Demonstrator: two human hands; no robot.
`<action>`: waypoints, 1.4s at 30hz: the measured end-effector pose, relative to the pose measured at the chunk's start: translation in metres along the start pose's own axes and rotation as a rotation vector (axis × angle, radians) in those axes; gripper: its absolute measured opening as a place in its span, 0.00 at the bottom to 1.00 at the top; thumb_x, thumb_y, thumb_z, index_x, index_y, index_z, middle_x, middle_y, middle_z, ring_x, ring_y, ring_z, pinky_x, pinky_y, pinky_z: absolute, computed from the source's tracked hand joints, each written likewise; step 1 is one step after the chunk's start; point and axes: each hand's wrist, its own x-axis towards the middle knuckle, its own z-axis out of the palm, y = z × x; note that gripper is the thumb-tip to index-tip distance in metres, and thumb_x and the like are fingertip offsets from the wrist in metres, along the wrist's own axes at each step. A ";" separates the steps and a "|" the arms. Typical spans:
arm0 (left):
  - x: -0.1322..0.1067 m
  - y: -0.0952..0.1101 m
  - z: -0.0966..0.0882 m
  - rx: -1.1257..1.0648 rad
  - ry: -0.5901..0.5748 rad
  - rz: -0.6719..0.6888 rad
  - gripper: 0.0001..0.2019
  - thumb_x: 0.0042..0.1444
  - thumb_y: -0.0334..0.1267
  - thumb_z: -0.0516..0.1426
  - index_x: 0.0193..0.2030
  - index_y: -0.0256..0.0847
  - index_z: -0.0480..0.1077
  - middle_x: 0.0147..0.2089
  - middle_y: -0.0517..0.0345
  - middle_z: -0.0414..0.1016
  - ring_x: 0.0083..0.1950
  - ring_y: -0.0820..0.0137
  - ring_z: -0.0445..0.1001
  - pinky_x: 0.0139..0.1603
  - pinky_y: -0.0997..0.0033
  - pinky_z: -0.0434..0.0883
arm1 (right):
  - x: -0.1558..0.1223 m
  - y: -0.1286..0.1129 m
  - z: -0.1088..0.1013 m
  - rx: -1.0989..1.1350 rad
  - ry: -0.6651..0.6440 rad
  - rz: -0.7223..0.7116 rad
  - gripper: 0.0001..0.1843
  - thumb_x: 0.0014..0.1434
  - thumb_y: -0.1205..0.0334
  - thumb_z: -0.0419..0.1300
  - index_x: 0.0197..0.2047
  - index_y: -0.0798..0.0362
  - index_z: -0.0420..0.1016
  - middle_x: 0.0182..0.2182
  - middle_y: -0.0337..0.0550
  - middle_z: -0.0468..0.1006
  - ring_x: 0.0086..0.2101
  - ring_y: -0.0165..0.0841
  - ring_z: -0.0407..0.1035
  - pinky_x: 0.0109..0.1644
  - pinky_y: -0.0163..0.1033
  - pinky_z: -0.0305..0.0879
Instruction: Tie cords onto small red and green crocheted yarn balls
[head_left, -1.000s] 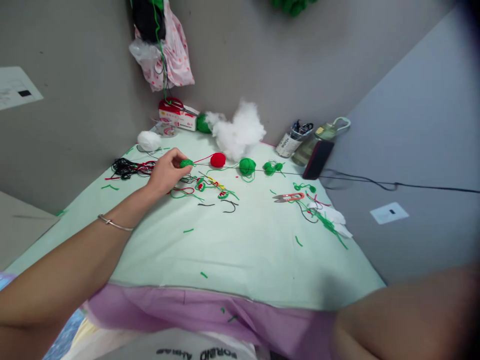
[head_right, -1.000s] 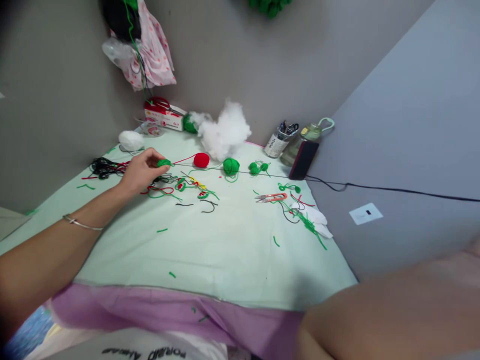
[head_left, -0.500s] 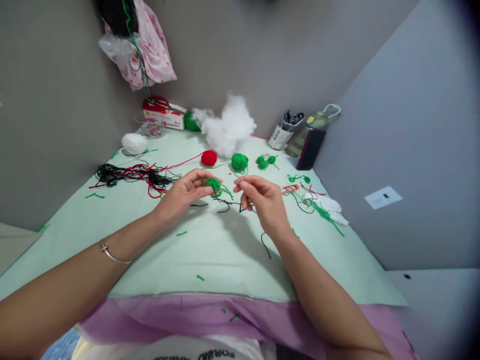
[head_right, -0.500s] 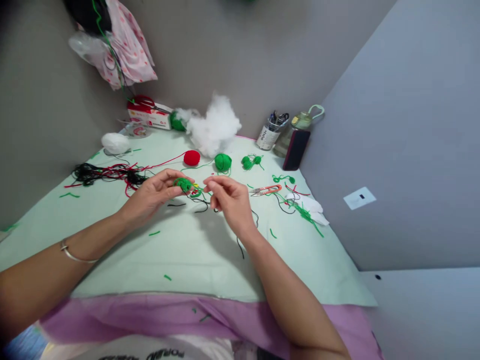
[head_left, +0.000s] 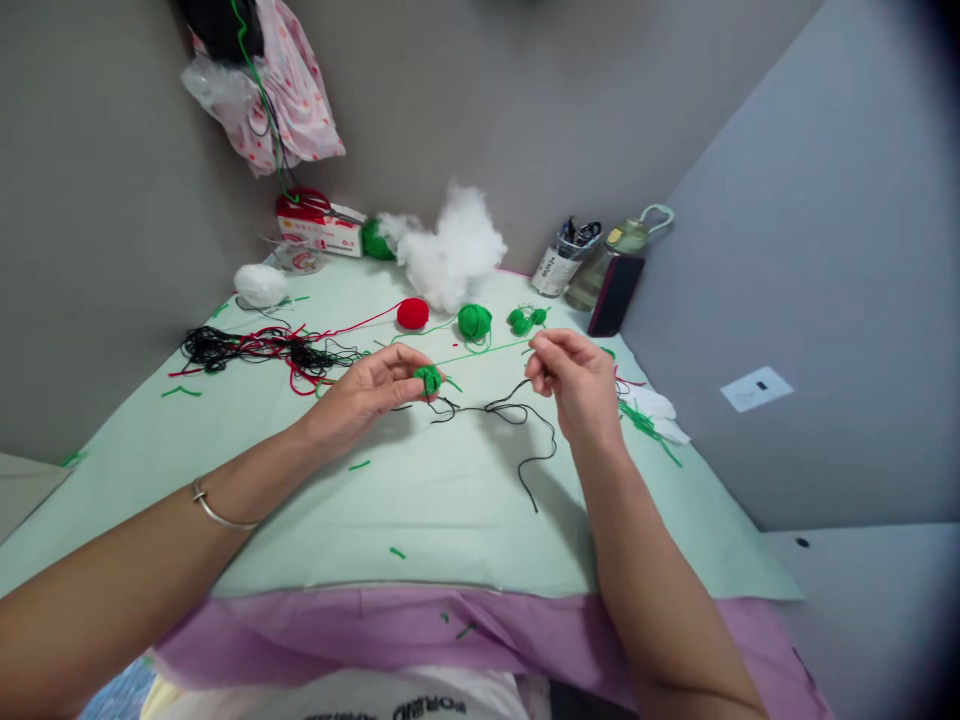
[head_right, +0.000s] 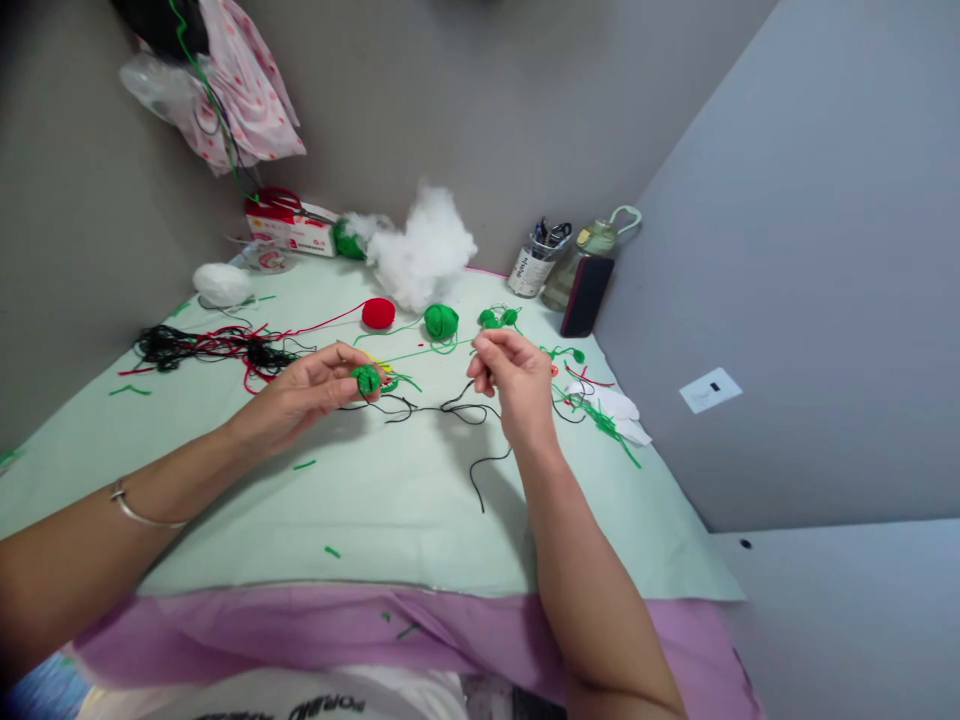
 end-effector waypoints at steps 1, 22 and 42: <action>0.000 0.000 0.001 -0.008 -0.014 -0.004 0.15 0.54 0.42 0.67 0.46 0.41 0.73 0.46 0.52 0.80 0.45 0.65 0.77 0.52 0.62 0.70 | 0.004 0.000 -0.005 0.026 0.007 0.029 0.13 0.51 0.55 0.70 0.33 0.54 0.75 0.19 0.36 0.74 0.16 0.23 0.61 0.19 0.31 0.52; 0.002 -0.007 0.007 -0.083 0.075 0.003 0.11 0.57 0.42 0.66 0.45 0.42 0.74 0.45 0.57 0.77 0.44 0.70 0.75 0.46 0.71 0.70 | -0.031 0.024 0.047 0.190 -0.369 0.368 0.15 0.53 0.54 0.68 0.39 0.54 0.74 0.35 0.42 0.82 0.18 0.20 0.59 0.21 0.31 0.52; 0.004 -0.012 0.009 0.457 0.242 0.188 0.10 0.46 0.39 0.67 0.36 0.40 0.76 0.38 0.59 0.71 0.32 0.72 0.68 0.35 0.69 0.66 | -0.047 0.002 0.046 -0.294 -0.728 -0.047 0.14 0.67 0.56 0.55 0.36 0.55 0.77 0.28 0.37 0.69 0.28 0.26 0.57 0.33 0.34 0.54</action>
